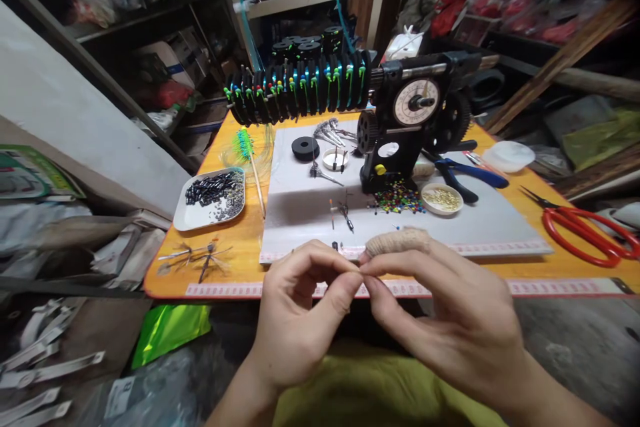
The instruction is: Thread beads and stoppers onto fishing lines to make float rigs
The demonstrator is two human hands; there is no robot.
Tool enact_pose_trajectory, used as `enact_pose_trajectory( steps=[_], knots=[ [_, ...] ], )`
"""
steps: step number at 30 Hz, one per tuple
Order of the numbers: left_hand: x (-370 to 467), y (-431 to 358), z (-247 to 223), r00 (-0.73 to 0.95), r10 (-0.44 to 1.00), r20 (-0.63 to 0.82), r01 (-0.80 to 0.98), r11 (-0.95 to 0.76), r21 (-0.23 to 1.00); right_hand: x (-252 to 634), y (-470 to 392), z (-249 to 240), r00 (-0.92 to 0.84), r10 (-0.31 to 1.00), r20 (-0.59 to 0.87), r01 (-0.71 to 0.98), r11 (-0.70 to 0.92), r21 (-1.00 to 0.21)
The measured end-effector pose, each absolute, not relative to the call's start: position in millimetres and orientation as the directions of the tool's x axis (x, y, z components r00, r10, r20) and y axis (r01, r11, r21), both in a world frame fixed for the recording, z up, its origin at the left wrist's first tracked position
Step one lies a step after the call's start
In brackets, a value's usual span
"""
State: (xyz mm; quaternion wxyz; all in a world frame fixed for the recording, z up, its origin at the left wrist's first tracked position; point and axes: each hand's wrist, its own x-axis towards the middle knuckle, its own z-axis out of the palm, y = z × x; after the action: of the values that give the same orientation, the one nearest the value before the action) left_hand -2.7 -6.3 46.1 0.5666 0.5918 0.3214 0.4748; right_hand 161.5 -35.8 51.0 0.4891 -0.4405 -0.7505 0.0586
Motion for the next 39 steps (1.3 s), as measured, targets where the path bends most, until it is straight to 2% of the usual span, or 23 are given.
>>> enact_pose_trajectory(
  steps=[4, 6, 8, 10, 12, 14, 19, 22, 24, 26, 28, 30, 32, 34, 36, 39],
  knots=[
    [-2, -7, 50, 0.392, 0.902, 0.182, -0.132, -0.141, 0.981, 165, -37, 47, -0.274, 0.537, 0.798, 0.692, 0.687, -0.224],
    [-3, -7, 50, 0.398, 0.897, 0.191, -0.111, -0.159, 0.981, 167, -37, 47, -0.337, 0.520, 0.785, 0.677, 0.713, -0.182],
    [-3, -7, 48, 0.369, 0.894, 0.257, -0.069, -0.249, 0.966, 167, -36, 49, -0.324, 0.563, 0.760, 0.664, 0.708, -0.241],
    [-4, -6, 43, 0.323, 0.853, 0.409, -0.015, -0.427, 0.904, 166, -35, 52, -0.256, 0.635, 0.729, 0.649, 0.671, -0.358],
    [-5, -4, 39, 0.302, 0.753, 0.585, 0.047, -0.624, 0.780, 165, -33, 55, -0.219, 0.705, 0.675, 0.606, 0.640, -0.472],
    [-8, -2, 37, 0.320, 0.643, 0.696, 0.103, -0.754, 0.649, 166, -32, 56, -0.206, 0.747, 0.633, 0.566, 0.618, -0.545],
    [-19, 6, 41, 0.480, 0.495, 0.724, 0.180, -0.863, 0.471, 175, -30, 58, -0.277, 0.804, 0.526, 0.501, 0.588, -0.636],
    [-19, 9, 46, 0.532, 0.483, 0.696, 0.207, -0.871, 0.446, 177, -28, 59, -0.328, 0.794, 0.513, 0.493, 0.607, -0.624],
    [-16, 9, 48, 0.501, 0.548, 0.669, 0.215, -0.828, 0.517, 175, -26, 59, -0.345, 0.759, 0.553, 0.534, 0.643, -0.549],
    [-10, 8, 49, 0.432, 0.671, 0.603, 0.193, -0.722, 0.665, 171, -25, 58, -0.357, 0.711, 0.605, 0.591, 0.674, -0.444],
    [-6, 5, 48, 0.365, 0.810, 0.458, 0.105, -0.525, 0.844, 168, -24, 57, -0.365, 0.680, 0.636, 0.625, 0.685, -0.374],
    [-4, 3, 48, 0.353, 0.896, 0.268, -0.055, -0.267, 0.962, 165, -24, 56, -0.375, 0.666, 0.645, 0.629, 0.694, -0.351],
    [-3, 1, 47, 0.400, 0.908, 0.126, -0.219, -0.039, 0.975, 165, -24, 55, -0.375, 0.668, 0.643, 0.632, 0.692, -0.351],
    [-4, 0, 46, 0.445, 0.893, 0.064, -0.328, 0.096, 0.940, 165, -26, 53, -0.345, 0.662, 0.666, 0.640, 0.684, -0.349],
    [-4, 0, 44, 0.461, 0.886, 0.040, -0.377, 0.154, 0.913, 165, -28, 53, -0.292, 0.647, 0.704, 0.657, 0.670, -0.344],
    [-3, -1, 42, 0.431, 0.901, 0.041, -0.387, 0.144, 0.911, 162, -33, 52, -0.223, 0.657, 0.720, 0.667, 0.642, -0.378]
  ],
)
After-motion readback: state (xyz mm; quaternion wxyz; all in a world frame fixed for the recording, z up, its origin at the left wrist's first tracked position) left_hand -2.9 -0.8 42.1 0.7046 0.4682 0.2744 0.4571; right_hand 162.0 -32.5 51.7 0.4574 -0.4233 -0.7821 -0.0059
